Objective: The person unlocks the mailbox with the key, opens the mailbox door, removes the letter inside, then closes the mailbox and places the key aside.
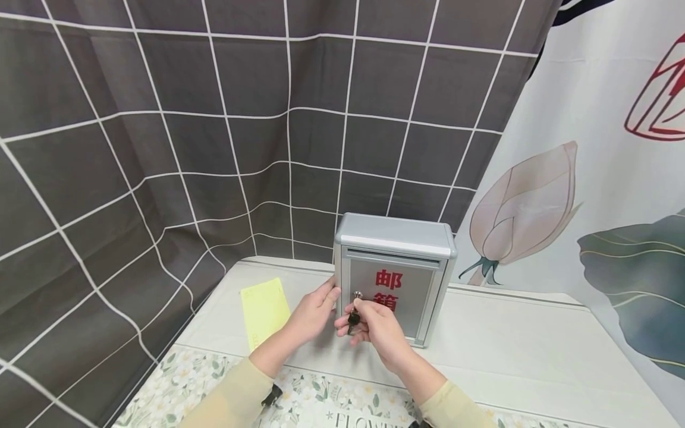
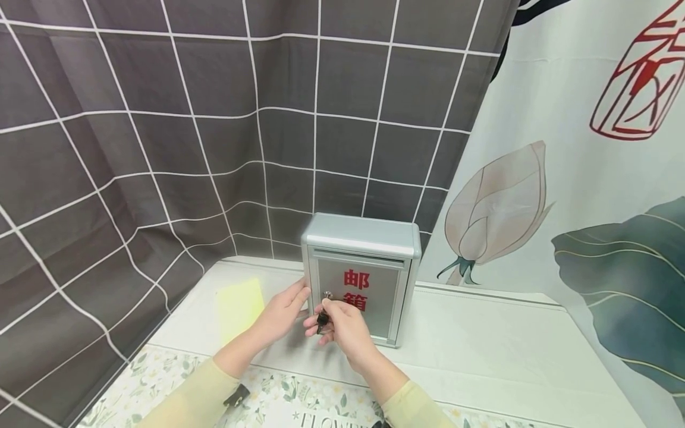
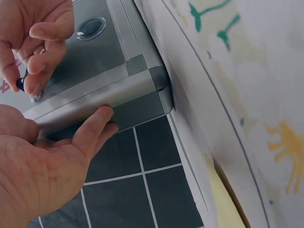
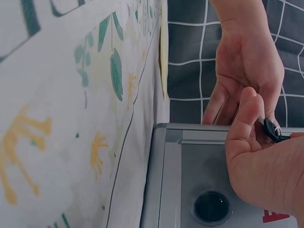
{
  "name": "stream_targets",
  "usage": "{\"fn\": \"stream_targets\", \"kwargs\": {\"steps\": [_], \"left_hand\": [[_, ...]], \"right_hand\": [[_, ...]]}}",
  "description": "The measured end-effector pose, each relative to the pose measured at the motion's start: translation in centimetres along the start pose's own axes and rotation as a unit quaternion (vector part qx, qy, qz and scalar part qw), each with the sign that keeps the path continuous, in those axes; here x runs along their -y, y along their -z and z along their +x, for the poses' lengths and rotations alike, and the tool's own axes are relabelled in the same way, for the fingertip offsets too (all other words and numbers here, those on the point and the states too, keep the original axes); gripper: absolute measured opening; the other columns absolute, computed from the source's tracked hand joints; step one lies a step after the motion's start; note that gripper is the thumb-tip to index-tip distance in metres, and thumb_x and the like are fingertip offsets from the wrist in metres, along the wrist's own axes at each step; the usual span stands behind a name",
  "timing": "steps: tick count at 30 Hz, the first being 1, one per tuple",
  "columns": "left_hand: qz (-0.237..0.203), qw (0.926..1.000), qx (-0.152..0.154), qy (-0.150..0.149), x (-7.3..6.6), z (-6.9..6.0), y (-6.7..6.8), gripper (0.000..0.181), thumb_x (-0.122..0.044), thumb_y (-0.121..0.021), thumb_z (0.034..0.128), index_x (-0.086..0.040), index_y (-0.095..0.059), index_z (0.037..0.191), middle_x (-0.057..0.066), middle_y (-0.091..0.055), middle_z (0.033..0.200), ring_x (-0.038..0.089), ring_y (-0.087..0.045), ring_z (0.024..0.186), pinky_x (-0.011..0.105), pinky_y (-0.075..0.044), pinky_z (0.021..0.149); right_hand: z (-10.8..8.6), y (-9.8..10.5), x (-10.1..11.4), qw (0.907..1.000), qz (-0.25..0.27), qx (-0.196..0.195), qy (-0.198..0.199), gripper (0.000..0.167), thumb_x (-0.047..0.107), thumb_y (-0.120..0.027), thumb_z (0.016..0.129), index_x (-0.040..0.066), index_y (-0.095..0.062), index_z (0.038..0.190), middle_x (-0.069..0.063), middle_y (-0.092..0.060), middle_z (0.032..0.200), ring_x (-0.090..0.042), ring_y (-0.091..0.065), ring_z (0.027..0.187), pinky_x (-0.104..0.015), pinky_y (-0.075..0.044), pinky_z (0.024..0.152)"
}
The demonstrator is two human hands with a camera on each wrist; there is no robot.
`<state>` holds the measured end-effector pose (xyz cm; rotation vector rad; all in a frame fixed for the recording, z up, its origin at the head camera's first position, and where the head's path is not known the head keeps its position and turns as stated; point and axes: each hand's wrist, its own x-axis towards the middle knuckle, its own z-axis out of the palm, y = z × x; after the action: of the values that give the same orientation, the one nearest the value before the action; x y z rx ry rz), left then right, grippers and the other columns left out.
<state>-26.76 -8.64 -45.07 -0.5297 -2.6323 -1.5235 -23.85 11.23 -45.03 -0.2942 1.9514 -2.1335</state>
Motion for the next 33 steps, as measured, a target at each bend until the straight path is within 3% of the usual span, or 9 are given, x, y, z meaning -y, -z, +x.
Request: {"fn": "stream_targets", "kwargs": {"steps": [11,20,33], "left_hand": [[0.001,1.0,-0.001,0.005,-0.22,-0.2,-0.05,0.063,-0.044,-0.042,0.1222,-0.007,-0.041,0.172,0.021,-0.053,0.166,0.038,-0.076,0.123,0.056,-0.059,0.111],[0.003,1.0,-0.003,0.009,-0.27,-0.19,0.1,0.063,-0.045,-0.042,0.1221,-0.007,-0.039,0.173,0.021,-0.053,0.165,0.038,-0.078,0.119,0.056,-0.06,0.109],[0.003,0.9999,-0.012,0.006,-0.76,-0.26,0.08,0.061,-0.042,-0.045,0.1218,-0.006,-0.044,0.17,0.025,-0.055,0.162,0.038,-0.08,0.112,0.058,-0.062,0.104]], "right_hand": [[-0.16,0.12,-0.29,0.9997,0.019,0.013,0.004,0.05,0.035,-0.052,0.119,-0.01,-0.065,0.135,-0.015,-0.083,0.105,-0.018,-0.081,0.087,-0.024,-0.063,0.069],[-0.05,-0.18,-0.19,0.9998,0.019,0.001,0.01,0.048,0.036,-0.058,0.117,-0.01,-0.066,0.127,-0.017,-0.083,0.103,-0.02,-0.082,0.086,-0.025,-0.064,0.069],[-0.09,-0.23,0.01,0.999,-0.019,-0.032,0.023,0.043,0.033,-0.065,0.115,-0.009,-0.071,0.12,-0.019,-0.083,0.1,-0.025,-0.084,0.086,-0.025,-0.065,0.067]]}}
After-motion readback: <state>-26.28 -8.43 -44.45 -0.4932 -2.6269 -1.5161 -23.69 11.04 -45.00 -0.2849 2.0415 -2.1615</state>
